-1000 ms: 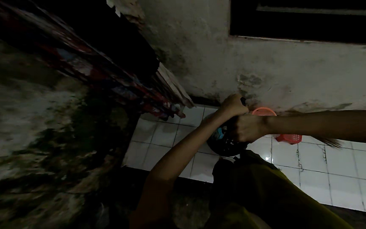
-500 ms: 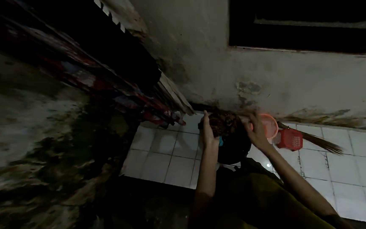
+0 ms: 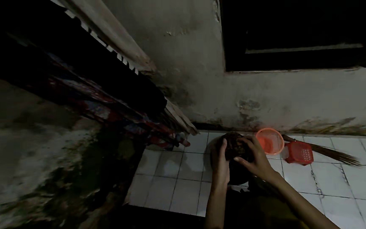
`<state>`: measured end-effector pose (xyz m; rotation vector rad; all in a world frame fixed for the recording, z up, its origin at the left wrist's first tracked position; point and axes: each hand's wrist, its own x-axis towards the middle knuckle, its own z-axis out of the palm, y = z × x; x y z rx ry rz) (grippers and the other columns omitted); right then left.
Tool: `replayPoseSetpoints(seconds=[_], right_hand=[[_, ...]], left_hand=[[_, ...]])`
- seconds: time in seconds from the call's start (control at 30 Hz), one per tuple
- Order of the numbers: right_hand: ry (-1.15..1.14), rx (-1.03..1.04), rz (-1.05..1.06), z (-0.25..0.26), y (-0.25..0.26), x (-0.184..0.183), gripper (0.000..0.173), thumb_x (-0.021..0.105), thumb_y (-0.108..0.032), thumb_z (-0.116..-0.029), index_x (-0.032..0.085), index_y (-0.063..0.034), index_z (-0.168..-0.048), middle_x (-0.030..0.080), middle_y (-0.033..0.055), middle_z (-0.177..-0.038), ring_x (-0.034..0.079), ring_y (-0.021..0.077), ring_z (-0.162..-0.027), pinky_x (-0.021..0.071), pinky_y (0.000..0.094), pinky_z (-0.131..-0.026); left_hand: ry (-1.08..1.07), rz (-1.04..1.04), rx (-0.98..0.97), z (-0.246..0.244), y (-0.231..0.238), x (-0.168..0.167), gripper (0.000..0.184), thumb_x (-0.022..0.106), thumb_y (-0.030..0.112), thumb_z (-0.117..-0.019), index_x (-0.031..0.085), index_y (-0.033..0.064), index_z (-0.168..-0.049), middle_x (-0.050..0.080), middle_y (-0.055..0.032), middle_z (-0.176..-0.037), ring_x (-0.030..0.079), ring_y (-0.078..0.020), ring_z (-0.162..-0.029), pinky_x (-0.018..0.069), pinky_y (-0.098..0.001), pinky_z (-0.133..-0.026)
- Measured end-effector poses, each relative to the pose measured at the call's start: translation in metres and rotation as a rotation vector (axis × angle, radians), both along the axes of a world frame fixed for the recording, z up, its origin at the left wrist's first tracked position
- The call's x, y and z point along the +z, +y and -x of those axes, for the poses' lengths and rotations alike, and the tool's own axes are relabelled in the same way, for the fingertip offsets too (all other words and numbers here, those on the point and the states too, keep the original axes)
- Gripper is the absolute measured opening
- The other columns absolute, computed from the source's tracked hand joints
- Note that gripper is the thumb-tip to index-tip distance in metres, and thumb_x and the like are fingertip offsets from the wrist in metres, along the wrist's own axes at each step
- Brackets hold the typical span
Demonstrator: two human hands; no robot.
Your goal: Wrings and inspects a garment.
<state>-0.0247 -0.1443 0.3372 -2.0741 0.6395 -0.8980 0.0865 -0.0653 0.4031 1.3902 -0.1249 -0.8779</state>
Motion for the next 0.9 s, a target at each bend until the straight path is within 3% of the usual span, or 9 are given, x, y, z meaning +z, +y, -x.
replayPoseSetpoints(seconds=[0.13, 0.23, 0.33, 0.43, 0.5, 0.6, 0.73, 0.83, 0.9], right_hand=[[-0.017, 0.01, -0.007, 0.001, -0.001, 0.003, 0.077, 0.072, -0.054, -0.0853, 0.062, 0.0066, -0.133, 0.058, 0.0293, -0.134, 0.057, 0.0374, -0.124, 0.0492, 0.0464, -0.104], [-0.041, 0.119, -0.161, 0.006, -0.003, 0.011, 0.097, 0.063, -0.071, -0.0848, 0.055, 0.0084, -0.14, 0.047, 0.0317, -0.148, 0.046, 0.0381, -0.139, 0.0396, 0.0461, -0.115], [0.009, 0.181, -0.27, 0.011, -0.003, 0.028, 0.078, 0.052, -0.058, -0.0987, 0.052, 0.0047, -0.145, 0.035, 0.0317, -0.157, 0.037, 0.0373, -0.147, 0.0334, 0.0445, -0.12], [0.103, 0.037, -0.299, 0.011, 0.002, 0.044, 0.051, 0.056, -0.039, -0.1021, 0.064, -0.002, -0.137, 0.052, 0.0281, -0.14, 0.05, 0.0343, -0.129, 0.0434, 0.0437, -0.107], [0.1, -0.056, -0.352, 0.012, 0.005, 0.053, 0.041, 0.053, -0.03, -0.1051, 0.071, 0.0016, -0.123, 0.06, 0.0189, -0.116, 0.058, 0.0218, -0.105, 0.0498, 0.035, -0.093], [-0.161, -0.212, -0.775, 0.018, -0.003, 0.073, 0.039, 0.035, -0.02, -0.1119, 0.064, 0.0042, -0.107, 0.066, 0.0026, -0.091, 0.063, 0.005, -0.086, 0.0549, 0.0269, -0.082], [-0.508, -0.241, -1.039, 0.047, -0.028, 0.113, 0.042, 0.026, -0.024, -0.1134, 0.062, -0.0033, -0.109, 0.07, 0.0022, -0.09, 0.069, 0.0089, -0.084, 0.0592, 0.0282, -0.08], [-0.677, -0.174, -0.963, 0.073, -0.033, 0.151, 0.048, 0.024, -0.03, -0.1129, 0.066, -0.0149, -0.095, 0.071, -0.0042, -0.08, 0.067, 0.0028, -0.073, 0.0589, 0.0209, -0.069], [-0.804, -0.129, -0.866, 0.095, -0.036, 0.171, 0.043, 0.031, -0.033, -0.112, 0.07, -0.019, -0.099, 0.074, -0.0055, -0.089, 0.07, 0.003, -0.083, 0.061, 0.0237, -0.077]], left_hand=[[-0.179, -0.01, -0.065, 0.006, 0.007, -0.003, 0.041, 0.049, 0.024, -0.1074, 0.045, -0.0015, -0.14, 0.056, -0.0162, -0.128, 0.058, -0.018, -0.114, 0.0529, -0.0362, -0.095], [-0.207, -0.012, -0.041, 0.011, 0.006, -0.002, 0.041, 0.045, 0.025, -0.1085, 0.045, -0.0031, -0.139, 0.056, -0.0158, -0.127, 0.057, -0.0155, -0.113, 0.0509, -0.0339, -0.096], [-0.211, -0.032, 0.002, 0.012, 0.006, -0.005, 0.043, 0.041, 0.027, -0.1105, 0.046, -0.003, -0.141, 0.055, -0.0168, -0.132, 0.057, -0.0154, -0.116, 0.0495, -0.0336, -0.098], [-0.179, -0.038, 0.045, 0.018, 0.006, -0.005, 0.045, 0.037, 0.028, -0.1117, 0.044, -0.0029, -0.144, 0.053, -0.0177, -0.136, 0.056, -0.0162, -0.118, 0.0489, -0.0338, -0.099], [-0.153, -0.008, 0.029, 0.021, 0.008, -0.006, 0.043, 0.037, 0.026, -0.1116, 0.045, -0.0032, -0.143, 0.054, -0.0162, -0.134, 0.056, -0.015, -0.117, 0.0488, -0.0329, -0.099], [-0.155, 0.02, -0.086, 0.019, 0.014, -0.005, 0.036, 0.041, 0.022, -0.1093, 0.052, -0.0016, -0.134, 0.059, -0.0104, -0.123, 0.058, -0.0103, -0.109, 0.051, -0.0289, -0.092], [-0.233, 0.002, -0.232, 0.011, 0.02, -0.017, 0.024, 0.044, 0.014, -0.1038, 0.061, -0.0028, -0.109, 0.057, -0.0072, -0.106, 0.057, -0.0103, -0.097, 0.0496, -0.0272, -0.082], [-0.275, -0.034, -0.276, 0.012, 0.02, -0.04, 0.026, 0.05, 0.013, -0.1031, 0.06, -0.0077, -0.114, 0.058, -0.0135, -0.112, 0.058, -0.0159, -0.101, 0.0526, -0.034, -0.088], [-0.348, -0.025, -0.362, 0.016, 0.02, -0.049, 0.023, 0.063, 0.012, -0.0963, 0.062, -0.0078, -0.109, 0.06, -0.0149, -0.11, 0.06, -0.017, -0.1, 0.0535, -0.0344, -0.086]])
